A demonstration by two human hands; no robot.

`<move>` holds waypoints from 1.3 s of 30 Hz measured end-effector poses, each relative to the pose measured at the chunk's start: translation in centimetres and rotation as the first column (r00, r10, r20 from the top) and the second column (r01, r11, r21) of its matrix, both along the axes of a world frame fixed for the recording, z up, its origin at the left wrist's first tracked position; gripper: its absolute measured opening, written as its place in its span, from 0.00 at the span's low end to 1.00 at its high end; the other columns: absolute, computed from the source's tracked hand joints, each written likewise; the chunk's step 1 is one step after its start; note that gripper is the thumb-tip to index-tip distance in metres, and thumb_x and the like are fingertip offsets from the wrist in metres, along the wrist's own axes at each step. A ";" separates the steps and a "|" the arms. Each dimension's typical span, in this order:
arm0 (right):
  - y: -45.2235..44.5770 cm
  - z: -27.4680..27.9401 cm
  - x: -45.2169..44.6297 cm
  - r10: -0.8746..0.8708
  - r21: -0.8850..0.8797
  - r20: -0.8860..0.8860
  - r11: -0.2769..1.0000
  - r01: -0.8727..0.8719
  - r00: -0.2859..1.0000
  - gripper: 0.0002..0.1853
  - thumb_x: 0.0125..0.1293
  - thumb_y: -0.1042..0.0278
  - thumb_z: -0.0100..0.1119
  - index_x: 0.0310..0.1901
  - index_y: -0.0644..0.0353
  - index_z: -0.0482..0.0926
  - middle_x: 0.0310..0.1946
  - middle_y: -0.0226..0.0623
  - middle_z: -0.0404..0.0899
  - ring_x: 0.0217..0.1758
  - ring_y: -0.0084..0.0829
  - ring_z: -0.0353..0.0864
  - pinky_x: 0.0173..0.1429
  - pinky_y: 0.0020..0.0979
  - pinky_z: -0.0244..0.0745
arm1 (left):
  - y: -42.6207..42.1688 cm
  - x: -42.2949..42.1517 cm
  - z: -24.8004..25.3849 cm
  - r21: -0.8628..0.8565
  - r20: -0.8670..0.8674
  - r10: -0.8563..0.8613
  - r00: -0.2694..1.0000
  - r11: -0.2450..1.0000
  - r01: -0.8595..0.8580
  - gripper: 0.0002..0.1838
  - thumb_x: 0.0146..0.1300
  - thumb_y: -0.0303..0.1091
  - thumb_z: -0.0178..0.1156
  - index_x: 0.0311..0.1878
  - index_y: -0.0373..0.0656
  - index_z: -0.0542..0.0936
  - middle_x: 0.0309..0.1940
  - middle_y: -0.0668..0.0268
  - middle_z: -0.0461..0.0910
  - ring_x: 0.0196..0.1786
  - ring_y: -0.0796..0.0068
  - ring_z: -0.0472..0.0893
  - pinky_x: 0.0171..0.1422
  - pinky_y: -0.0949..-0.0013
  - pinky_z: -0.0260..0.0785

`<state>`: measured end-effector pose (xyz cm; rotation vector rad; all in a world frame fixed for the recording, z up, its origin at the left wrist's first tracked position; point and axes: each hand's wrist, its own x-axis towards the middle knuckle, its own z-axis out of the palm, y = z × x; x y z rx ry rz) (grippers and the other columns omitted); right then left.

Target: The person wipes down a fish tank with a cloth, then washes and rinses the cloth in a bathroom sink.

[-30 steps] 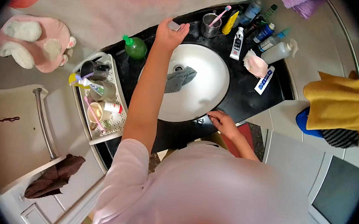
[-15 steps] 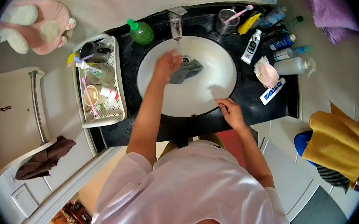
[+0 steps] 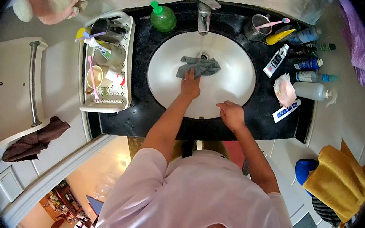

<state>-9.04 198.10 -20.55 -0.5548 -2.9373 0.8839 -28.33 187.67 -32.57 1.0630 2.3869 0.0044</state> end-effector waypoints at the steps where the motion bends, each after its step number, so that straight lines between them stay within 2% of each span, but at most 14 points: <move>1: -0.2 -0.1 0.1 0.010 0.055 0.012 0.998 -0.011 1.000 0.10 0.55 0.73 0.55 0.38 0.51 0.82 0.30 0.35 0.78 0.34 0.38 0.79 0.39 0.38 0.74 | 0.2 -0.5 -0.4 0.052 -0.140 -0.024 0.990 0.998 0.031 0.22 0.57 0.41 0.61 0.57 0.52 0.77 0.73 0.57 0.47 0.74 0.54 0.46 0.73 0.53 0.49; 4: -0.4 -0.5 0.3 0.023 0.113 0.021 0.993 -0.025 1.000 0.10 0.53 0.72 0.56 0.38 0.52 0.82 0.30 0.34 0.78 0.35 0.36 0.79 0.40 0.39 0.73 | 1.3 -2.9 2.0 0.241 0.121 0.234 0.965 0.936 -0.258 0.22 0.56 0.39 0.61 0.55 0.44 0.76 0.64 0.59 0.66 0.67 0.59 0.65 0.68 0.58 0.58; 5: -0.3 -0.6 0.3 0.015 0.111 0.017 0.994 -0.017 1.000 0.10 0.53 0.72 0.56 0.37 0.52 0.82 0.30 0.33 0.78 0.35 0.36 0.79 0.41 0.40 0.73 | 1.7 -4.0 2.2 0.412 0.261 0.379 0.888 0.788 -0.457 0.20 0.56 0.33 0.61 0.53 0.40 0.75 0.48 0.61 0.77 0.48 0.66 0.78 0.55 0.64 0.69; 6: -0.3 -0.4 0.2 0.026 0.110 0.013 0.994 -0.027 1.000 0.10 0.53 0.72 0.56 0.37 0.52 0.82 0.30 0.33 0.78 0.35 0.36 0.79 0.41 0.40 0.73 | 2.3 -4.9 2.6 0.413 0.257 0.389 0.885 0.783 -0.464 0.20 0.56 0.33 0.61 0.53 0.40 0.75 0.48 0.61 0.77 0.48 0.66 0.78 0.55 0.64 0.69; 8: -0.4 0.0 0.0 0.029 0.117 0.031 0.993 -0.032 0.999 0.10 0.53 0.71 0.57 0.38 0.52 0.81 0.30 0.34 0.78 0.35 0.37 0.79 0.41 0.39 0.73 | 3.3 -6.4 4.5 0.406 0.714 0.314 0.626 0.543 -0.735 0.24 0.54 0.30 0.64 0.55 0.45 0.72 0.46 0.60 0.75 0.47 0.68 0.75 0.48 0.69 0.69; 11: -0.2 -0.3 0.1 0.046 0.108 0.056 0.993 -0.052 0.997 0.10 0.54 0.70 0.56 0.39 0.52 0.80 0.31 0.34 0.79 0.36 0.36 0.79 0.41 0.39 0.73 | 5.5 -5.8 7.6 0.530 0.746 0.330 0.579 0.232 -0.815 0.21 0.55 0.25 0.62 0.54 0.45 0.73 0.37 0.65 0.75 0.40 0.76 0.74 0.45 0.74 0.67; 17: -0.1 -0.4 0.4 0.085 0.101 0.078 0.991 -0.092 0.993 0.10 0.57 0.67 0.55 0.41 0.52 0.80 0.33 0.35 0.79 0.38 0.36 0.79 0.44 0.41 0.72 | 5.5 -7.4 5.5 0.405 0.887 0.186 0.423 0.127 -0.906 0.22 0.56 0.24 0.60 0.55 0.44 0.72 0.35 0.66 0.76 0.37 0.75 0.75 0.44 0.73 0.68; 20: 0.0 -0.2 0.5 0.082 0.086 0.096 0.992 -0.090 0.992 0.10 0.57 0.68 0.55 0.41 0.53 0.80 0.33 0.35 0.79 0.38 0.37 0.79 0.44 0.41 0.72 | 4.8 -9.1 -2.2 0.598 0.521 0.425 0.741 0.438 -0.671 0.23 0.55 0.26 0.60 0.56 0.46 0.72 0.36 0.63 0.77 0.38 0.66 0.77 0.45 0.67 0.70; 21: -0.1 -0.1 0.6 0.078 0.088 0.097 0.992 -0.087 0.992 0.10 0.57 0.68 0.55 0.41 0.53 0.80 0.33 0.35 0.79 0.38 0.37 0.79 0.44 0.41 0.72 | 4.0 -7.5 1.8 0.586 0.236 0.455 0.859 0.638 -0.499 0.23 0.54 0.31 0.60 0.56 0.47 0.73 0.40 0.58 0.77 0.42 0.57 0.78 0.48 0.59 0.70; 24: -0.2 0.2 0.3 0.050 0.085 0.050 0.995 -0.054 0.997 0.10 0.56 0.68 0.55 0.40 0.53 0.80 0.33 0.35 0.79 0.38 0.37 0.80 0.44 0.41 0.73 | 2.1 -5.3 6.2 0.358 0.093 0.376 0.922 0.851 -0.383 0.24 0.55 0.34 0.58 0.58 0.47 0.72 0.48 0.56 0.74 0.51 0.55 0.74 0.57 0.56 0.66; 30: -0.7 0.3 -0.4 0.028 0.096 -0.031 0.995 -0.025 0.999 0.08 0.54 0.72 0.55 0.36 0.54 0.81 0.29 0.37 0.79 0.35 0.39 0.79 0.39 0.40 0.72 | -3.7 -2.6 7.1 0.369 0.191 0.158 0.969 0.903 -0.221 0.20 0.58 0.36 0.59 0.55 0.49 0.74 0.48 0.55 0.73 0.52 0.52 0.74 0.56 0.54 0.66; 33: -0.2 -0.7 -1.7 -0.042 0.014 0.268 0.999 0.040 0.962 0.09 0.58 0.67 0.55 0.39 0.51 0.82 0.33 0.37 0.80 0.38 0.37 0.80 0.45 0.35 0.74 | -5.9 -1.6 7.9 0.436 0.205 0.118 0.972 0.878 -0.199 0.17 0.59 0.34 0.57 0.53 0.48 0.75 0.46 0.57 0.74 0.50 0.54 0.75 0.53 0.56 0.68; 35: 0.8 -4.1 -3.0 0.011 -0.553 0.235 0.824 0.125 0.972 0.09 0.62 0.66 0.55 0.41 0.52 0.82 0.34 0.38 0.80 0.39 0.36 0.80 0.46 0.33 0.74 | -7.2 -0.9 7.4 0.480 0.234 0.096 0.967 0.854 -0.201 0.16 0.59 0.33 0.56 0.51 0.47 0.76 0.45 0.59 0.76 0.48 0.57 0.76 0.51 0.58 0.70; 39: 2.1 -6.4 -8.7 -0.013 -0.517 0.221 0.846 0.128 0.975 0.09 0.64 0.66 0.54 0.42 0.54 0.82 0.37 0.39 0.80 0.41 0.35 0.79 0.47 0.31 0.74 | -7.6 -1.0 5.7 0.385 0.203 0.039 0.978 0.916 -0.116 0.15 0.59 0.32 0.56 0.50 0.47 0.76 0.42 0.60 0.77 0.46 0.57 0.77 0.50 0.57 0.70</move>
